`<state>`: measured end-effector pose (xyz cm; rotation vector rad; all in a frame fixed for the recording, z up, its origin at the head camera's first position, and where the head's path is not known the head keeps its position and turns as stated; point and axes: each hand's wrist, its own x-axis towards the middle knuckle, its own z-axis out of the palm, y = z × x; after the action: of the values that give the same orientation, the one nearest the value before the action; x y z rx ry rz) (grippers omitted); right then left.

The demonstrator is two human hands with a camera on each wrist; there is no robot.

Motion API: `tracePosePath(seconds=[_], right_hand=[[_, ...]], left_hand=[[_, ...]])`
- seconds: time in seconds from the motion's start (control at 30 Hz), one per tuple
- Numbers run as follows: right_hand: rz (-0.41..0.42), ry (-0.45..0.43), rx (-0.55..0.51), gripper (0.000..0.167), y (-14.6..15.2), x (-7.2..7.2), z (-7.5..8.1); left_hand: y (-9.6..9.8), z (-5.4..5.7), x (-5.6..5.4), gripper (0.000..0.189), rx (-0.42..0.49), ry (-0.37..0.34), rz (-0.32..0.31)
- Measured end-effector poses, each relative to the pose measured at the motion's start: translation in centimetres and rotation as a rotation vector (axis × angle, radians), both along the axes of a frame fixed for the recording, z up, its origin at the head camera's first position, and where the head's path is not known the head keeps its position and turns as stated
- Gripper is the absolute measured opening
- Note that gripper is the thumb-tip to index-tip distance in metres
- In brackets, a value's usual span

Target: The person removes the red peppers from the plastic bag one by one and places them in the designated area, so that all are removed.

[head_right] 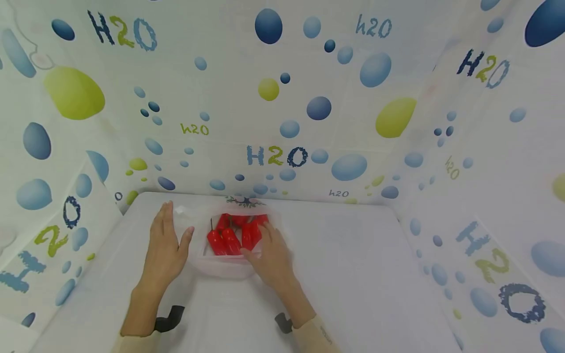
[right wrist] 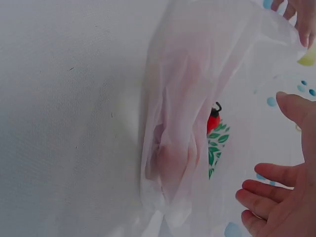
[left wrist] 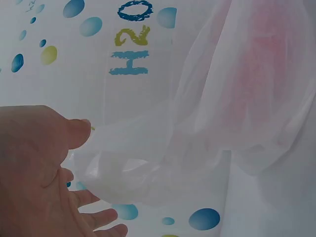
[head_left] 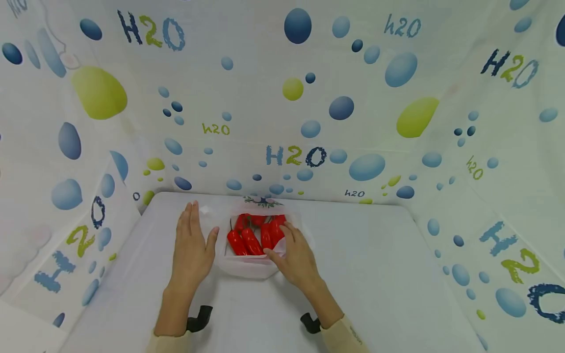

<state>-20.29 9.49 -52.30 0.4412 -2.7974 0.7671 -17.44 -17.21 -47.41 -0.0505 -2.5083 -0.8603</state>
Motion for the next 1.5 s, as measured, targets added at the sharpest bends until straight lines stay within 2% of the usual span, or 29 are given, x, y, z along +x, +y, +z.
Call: tracePosePath(seconds=[0.17, 0.33, 0.43, 0.73, 0.97, 1.07, 1.27, 1.37, 1.5], right_hand=[[-0.006, -0.057, -0.004, 0.089, -0.2, -0.1, -0.1], [-0.017, -0.071, 0.007, 0.088, -0.1, -0.3, -0.7], [-0.025, -0.073, 0.008, 0.088, -0.1, -0.4, -1.2], [-0.03, -0.086, 0.004, 0.082, -0.4, -0.8, -1.9], [-0.071, -0.095, -0.003, 0.08, -0.7, -1.1, -1.5], [-0.105, -0.093, 0.01, 0.078, -0.9, -1.3, -1.4], [-0.152, -0.065, 0.034, 0.067, -1.1, -1.9, -1.6], [-0.161, -0.045, 0.058, 0.058, -1.1, -2.2, -1.8], [-0.197, -0.063, 0.091, 0.047, -1.2, -2.8, -2.0]], left_hand=[[0.0, -0.3, -0.3, 0.083, 0.051, -0.039, 0.015], [0.0, -0.7, -0.5, 0.08, 0.073, -0.115, 0.043], [-0.1, -1.1, -0.8, 0.074, 0.084, -0.123, 0.054], [-0.8, -3.4, -1.3, 0.051, 0.127, -0.017, 0.085], [-0.9, -4.1, -1.7, 0.034, 0.114, 0.162, 0.081], [-0.9, -4.3, -1.8, 0.028, 0.116, 0.205, 0.088], [-0.9, -4.6, -1.9, 0.023, 0.137, 0.255, 0.097], [-0.8, -5.0, -2.0, 0.023, 0.155, 0.259, 0.106], [-0.7, -5.3, -2.0, 0.024, 0.168, 0.256, 0.124]])
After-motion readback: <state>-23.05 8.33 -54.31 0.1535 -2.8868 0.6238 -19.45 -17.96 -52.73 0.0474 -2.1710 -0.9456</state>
